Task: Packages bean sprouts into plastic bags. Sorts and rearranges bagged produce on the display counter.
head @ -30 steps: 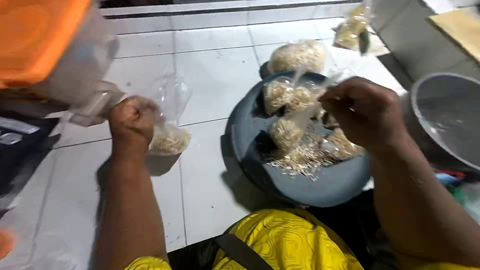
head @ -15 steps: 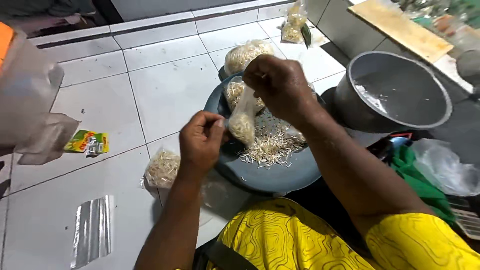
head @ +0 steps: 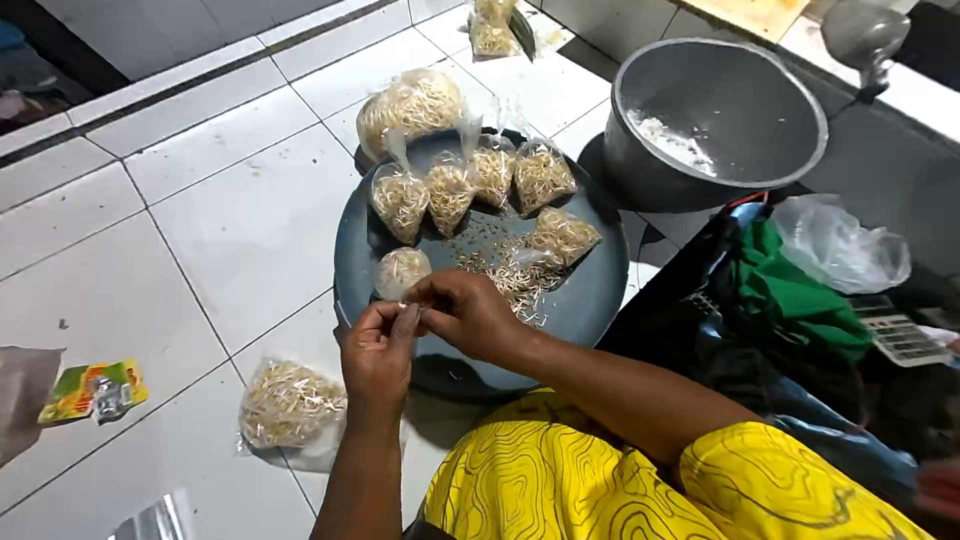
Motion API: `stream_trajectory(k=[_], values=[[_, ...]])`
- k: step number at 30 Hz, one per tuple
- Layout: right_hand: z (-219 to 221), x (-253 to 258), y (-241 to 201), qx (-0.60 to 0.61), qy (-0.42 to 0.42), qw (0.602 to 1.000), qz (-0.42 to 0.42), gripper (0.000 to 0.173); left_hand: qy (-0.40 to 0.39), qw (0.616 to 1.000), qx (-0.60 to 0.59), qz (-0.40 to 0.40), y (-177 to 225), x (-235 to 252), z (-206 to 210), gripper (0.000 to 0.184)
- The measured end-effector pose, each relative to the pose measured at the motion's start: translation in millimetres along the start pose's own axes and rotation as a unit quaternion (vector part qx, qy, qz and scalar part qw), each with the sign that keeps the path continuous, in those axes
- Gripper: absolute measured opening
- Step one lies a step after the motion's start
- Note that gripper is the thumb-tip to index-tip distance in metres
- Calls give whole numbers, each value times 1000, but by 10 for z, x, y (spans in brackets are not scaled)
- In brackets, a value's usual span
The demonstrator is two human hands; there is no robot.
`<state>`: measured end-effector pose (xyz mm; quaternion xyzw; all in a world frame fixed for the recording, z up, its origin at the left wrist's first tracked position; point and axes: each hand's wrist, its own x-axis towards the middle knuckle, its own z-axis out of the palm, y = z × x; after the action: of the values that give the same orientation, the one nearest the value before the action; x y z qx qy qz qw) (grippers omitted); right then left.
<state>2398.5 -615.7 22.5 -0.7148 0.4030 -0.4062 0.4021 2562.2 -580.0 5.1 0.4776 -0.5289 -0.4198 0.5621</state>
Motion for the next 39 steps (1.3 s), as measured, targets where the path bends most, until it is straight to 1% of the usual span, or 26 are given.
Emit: stream_trajectory(k=[2, 4, 7, 9, 10, 12, 13, 15, 17, 19, 20, 21, 22, 24, 25, 26, 27, 29, 30, 32, 34, 36, 37, 39], values=[[-15, 30, 39, -31, -17, 999, -6, 10, 22, 995, 83, 43, -27, 17, -31, 8], [-104, 121, 42, -40, -21, 999, -3, 10, 43, 986, 137, 83, -30, 36, -70, 7], [-276, 294, 11, -78, 10, 997, -3, 12, 61, 959, 222, 165, 52, 34, -56, 11], [-349, 392, -28, -107, 38, 993, -11, 11, 48, 929, 297, 214, 123, 49, -44, 8], [-373, 422, -47, -116, 47, 992, -19, 11, 27, 919, 324, 220, 159, 59, -34, 9], [-398, 429, -85, -124, 46, 990, -39, 9, -20, 908, 368, 200, 220, 88, -4, 24], [-400, 417, -95, -128, 41, 990, -46, 9, -43, 901, 395, 177, 248, 109, 10, 28], [-394, 392, -80, -136, 36, 989, -53, 9, -73, 881, 452, 118, 252, 158, 20, 29], [-387, 351, -48, -139, 42, 988, -59, 8, -58, 875, 473, 84, 198, 188, 4, 34], [-403, 285, -14, -117, 36, 990, -67, 13, -18, 887, 454, 85, 200, 204, -57, 37], [-421, 212, 21, -111, 29, 991, -69, 18, 4, 894, 438, 95, 213, 199, -103, 38], [-452, 109, 75, -137, 34, 988, -65, 26, 24, 900, 424, 104, 223, 194, -155, 39], [-506, -15, 147, -203, 54, 976, -57, 34, 38, 904, 412, 105, 229, 193, -214, 41], [-705, -229, 385, -361, 113, 926, -20, 50, 51, 913, 393, 98, 214, 192, -335, 44], [-845, -296, 534, -412, 130, 902, 17, 61, 58, 919, 380, 92, 199, 184, -371, 46], [-985, -353, 681, -436, 132, 888, 67, 72, 62, 925, 366, 83, 189, 167, -391, 48], [-1113, -389, 825, -444, 131, 879, 116, 76, 65, 928, 360, 75, 178, 156, -398, 50], [-1331, -400, 1076, -441, 130, 872, 169, 72, 63, 925, 367, 70, 156, 159, -382, 50], [-1423, -369, 1135, -436, 138, 872, 173, 70, 57, 922, 376, 72, 157, 166, -363, 48], [-1548, -235, 1155, -436, 192, 865, 159, 65, 57, 914, 392, 86, 163, 168, -320, 48], [-1626, -94, 1112, -435, 265, 844, 168, 57, 62, 912, 395, 97, 185, 159, -311, 50], [-1667, 7, 1060, -429, 300, 817, 243, 50, 77, 905, 404, 108, 221, 171, -346, 48], [-1661, 22, 1040, -412, 292, 815, 284, 51, 85, 901, 410, 113, 237, 183, -375, 44], [-1575, -28, 1083, -386, 238, 825, 336, 59, 94, 897, 420, 102, 262, 198, -423, 32]])
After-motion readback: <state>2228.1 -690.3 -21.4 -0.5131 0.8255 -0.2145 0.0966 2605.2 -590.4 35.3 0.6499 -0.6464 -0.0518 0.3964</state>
